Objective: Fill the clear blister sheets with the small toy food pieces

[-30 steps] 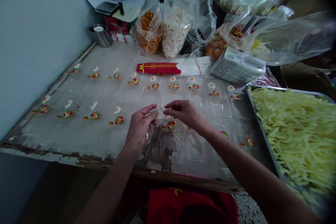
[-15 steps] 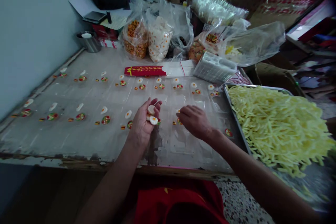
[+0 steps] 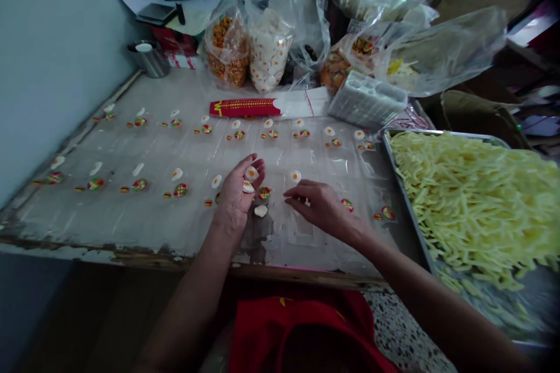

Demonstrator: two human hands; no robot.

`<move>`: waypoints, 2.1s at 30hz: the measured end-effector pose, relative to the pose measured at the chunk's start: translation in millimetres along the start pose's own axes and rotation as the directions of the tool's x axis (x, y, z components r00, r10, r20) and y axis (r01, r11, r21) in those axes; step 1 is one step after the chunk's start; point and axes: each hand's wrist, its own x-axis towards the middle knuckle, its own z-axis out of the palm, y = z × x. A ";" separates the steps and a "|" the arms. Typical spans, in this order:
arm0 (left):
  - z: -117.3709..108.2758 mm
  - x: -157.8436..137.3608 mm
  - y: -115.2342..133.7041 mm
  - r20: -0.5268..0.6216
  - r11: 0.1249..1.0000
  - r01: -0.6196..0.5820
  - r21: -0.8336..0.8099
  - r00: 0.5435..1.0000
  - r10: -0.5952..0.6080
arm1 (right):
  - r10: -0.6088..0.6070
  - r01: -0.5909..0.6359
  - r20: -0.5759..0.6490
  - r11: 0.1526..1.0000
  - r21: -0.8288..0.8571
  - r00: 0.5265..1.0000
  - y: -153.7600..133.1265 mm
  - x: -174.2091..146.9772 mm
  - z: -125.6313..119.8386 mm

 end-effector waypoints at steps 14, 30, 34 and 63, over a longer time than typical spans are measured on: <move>-23.9 -14.6 16.7 -0.050 0.999 0.039 0.025 0.998 -0.037 | -0.167 0.362 0.466 0.856 -0.368 0.869 -65.6 30.3 35.9; -36.8 -38.0 39.9 -0.017 0.989 -0.094 0.117 0.995 0.097 | -0.217 0.268 0.223 0.934 -0.235 0.951 -53.2 22.4 59.0; -33.4 -36.7 34.1 0.007 0.959 -0.174 0.225 0.984 0.177 | 0.097 -0.096 0.005 0.975 0.199 0.995 -41.7 5.0 31.0; 29.2 -41.1 -100.9 0.329 0.723 -0.106 0.683 0.928 -0.175 | 0.427 -0.190 -0.431 0.850 0.491 0.795 21.3 -71.4 -16.6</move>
